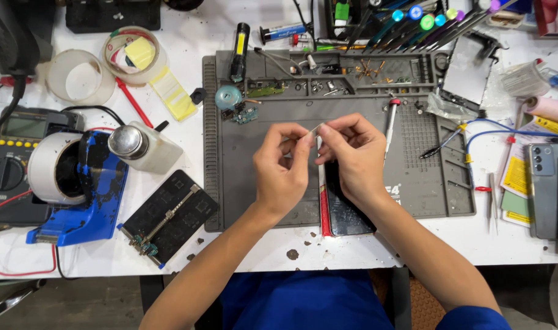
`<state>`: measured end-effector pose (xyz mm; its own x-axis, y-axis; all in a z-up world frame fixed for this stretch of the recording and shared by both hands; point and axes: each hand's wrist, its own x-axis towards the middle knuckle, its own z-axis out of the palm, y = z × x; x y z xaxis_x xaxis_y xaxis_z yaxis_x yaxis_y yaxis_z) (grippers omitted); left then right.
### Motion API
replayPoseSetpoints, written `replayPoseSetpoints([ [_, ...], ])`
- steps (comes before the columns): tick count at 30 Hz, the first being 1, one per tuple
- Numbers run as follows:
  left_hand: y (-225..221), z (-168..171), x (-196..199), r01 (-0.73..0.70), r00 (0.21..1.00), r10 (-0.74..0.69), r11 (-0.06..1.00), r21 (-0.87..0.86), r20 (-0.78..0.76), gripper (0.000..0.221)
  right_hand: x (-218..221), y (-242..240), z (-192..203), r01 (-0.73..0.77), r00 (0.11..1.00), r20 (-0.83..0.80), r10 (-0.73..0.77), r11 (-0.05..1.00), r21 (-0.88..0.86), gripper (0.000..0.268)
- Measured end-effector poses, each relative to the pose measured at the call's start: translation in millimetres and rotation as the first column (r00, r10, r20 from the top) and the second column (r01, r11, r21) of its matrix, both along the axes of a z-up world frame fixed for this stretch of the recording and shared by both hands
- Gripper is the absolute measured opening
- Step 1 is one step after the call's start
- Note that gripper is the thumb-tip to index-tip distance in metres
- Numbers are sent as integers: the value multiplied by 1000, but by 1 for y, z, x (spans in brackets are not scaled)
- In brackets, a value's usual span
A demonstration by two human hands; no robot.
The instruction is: Assembling a mobile phone by attaching the back cover and inserting the SIM tray.
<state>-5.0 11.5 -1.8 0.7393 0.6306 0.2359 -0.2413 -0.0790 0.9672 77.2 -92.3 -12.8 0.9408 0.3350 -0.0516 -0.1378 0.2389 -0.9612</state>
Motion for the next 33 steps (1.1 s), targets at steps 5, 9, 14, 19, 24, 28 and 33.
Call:
replayPoseSetpoints([
  [5,21,12,4,94,994,-94,996,0,-64,7,12,-7,13,-59,975,205,84,990,-126,18],
  [9,31,15,4,211,974,-213,977,-38,-74,11,8,-9,18,-83,971,201,130,970,-231,15],
  [14,33,16,8,242,969,-244,969,-46,-39,8,0,-3,29,-68,984,142,107,965,-251,18],
  [19,42,22,5,229,967,-233,972,-48,-102,4,-15,-30,68,173,641,671,372,783,-598,36],
  [24,45,24,1,313,899,-312,949,-50,-308,5,-62,-57,39,537,647,598,473,275,-798,83],
  [28,42,5,2,312,875,-313,948,-64,-370,8,-76,-47,40,508,714,541,445,202,-837,74],
  [33,38,3,2,324,848,-343,939,-116,-405,11,-66,-52,38,438,794,409,450,44,-898,93],
])
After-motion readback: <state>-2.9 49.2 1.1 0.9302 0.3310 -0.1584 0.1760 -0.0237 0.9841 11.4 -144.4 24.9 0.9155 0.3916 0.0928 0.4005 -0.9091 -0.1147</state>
